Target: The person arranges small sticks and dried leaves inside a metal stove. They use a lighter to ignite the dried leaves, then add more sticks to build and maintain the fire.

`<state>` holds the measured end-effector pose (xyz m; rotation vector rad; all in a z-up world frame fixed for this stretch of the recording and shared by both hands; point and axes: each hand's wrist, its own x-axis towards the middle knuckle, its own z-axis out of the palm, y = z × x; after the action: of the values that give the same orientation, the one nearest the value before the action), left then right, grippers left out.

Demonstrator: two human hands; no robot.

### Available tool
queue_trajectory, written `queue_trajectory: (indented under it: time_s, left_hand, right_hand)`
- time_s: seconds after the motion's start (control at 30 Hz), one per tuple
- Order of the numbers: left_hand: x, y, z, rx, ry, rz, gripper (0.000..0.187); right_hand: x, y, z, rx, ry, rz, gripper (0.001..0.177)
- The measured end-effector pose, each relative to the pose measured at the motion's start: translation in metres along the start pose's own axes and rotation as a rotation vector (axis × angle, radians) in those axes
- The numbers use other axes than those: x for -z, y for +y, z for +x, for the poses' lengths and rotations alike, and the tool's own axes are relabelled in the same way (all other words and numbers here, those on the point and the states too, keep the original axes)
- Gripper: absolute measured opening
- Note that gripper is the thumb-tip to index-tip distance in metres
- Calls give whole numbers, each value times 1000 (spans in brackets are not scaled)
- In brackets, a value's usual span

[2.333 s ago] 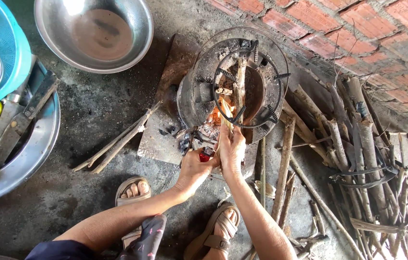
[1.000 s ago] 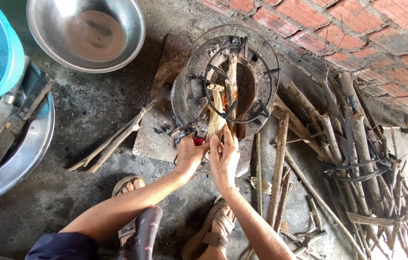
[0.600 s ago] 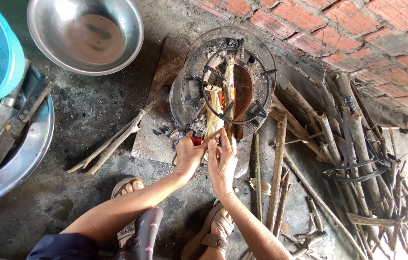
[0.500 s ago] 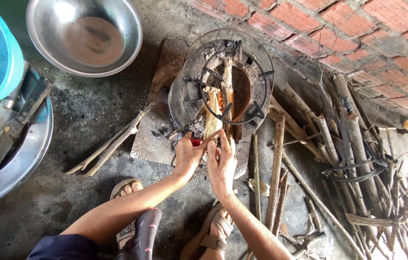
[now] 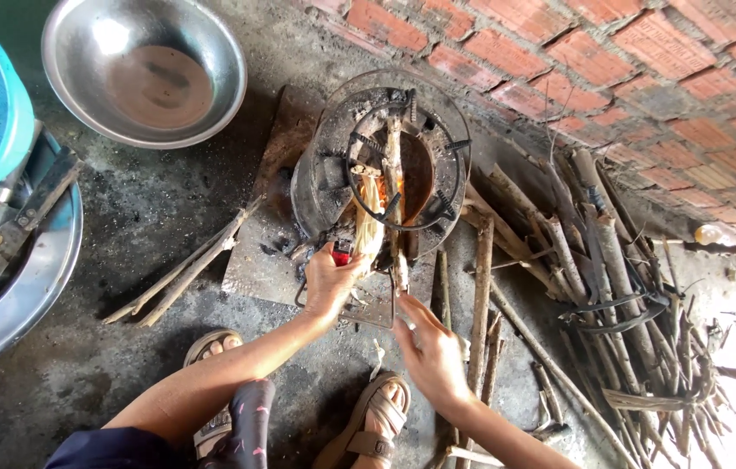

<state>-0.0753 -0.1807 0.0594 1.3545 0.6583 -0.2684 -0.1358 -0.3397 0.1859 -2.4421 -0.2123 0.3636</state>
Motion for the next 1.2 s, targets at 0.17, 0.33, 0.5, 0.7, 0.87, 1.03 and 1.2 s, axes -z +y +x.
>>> queue_trajectory:
  time_s: [0.17,0.33,0.5,0.7,0.87,1.03,1.2]
  left_hand:
    - [-2,-3,2,0,31,-47,30]
    - [-2,-4,0,-21,47,-24,34]
    - [-4,-3,3,-77,64,0,22]
    - [-1,1,2,-49,24,-92,23]
    - [-3,-4,6,-50,87,-2,20]
    - [-1,11,-3,5,64,-85,16]
    - [1,10,-3,-10,77,-78,20]
  right_hand:
    - [55,20,-32,1,-27,-136,34]
    - [82,101,-70,-84,-8,-35,35]
    - [105,122,-98,-268,99,38,40]
    - [56,242,-137,-543,170,100,50]
    - [-13,278,-138,-678,187,-288,34]
    - [-62,303,-139,-781,127,-372,44]
    - [-84,335,-145,-767,92,-550,48]
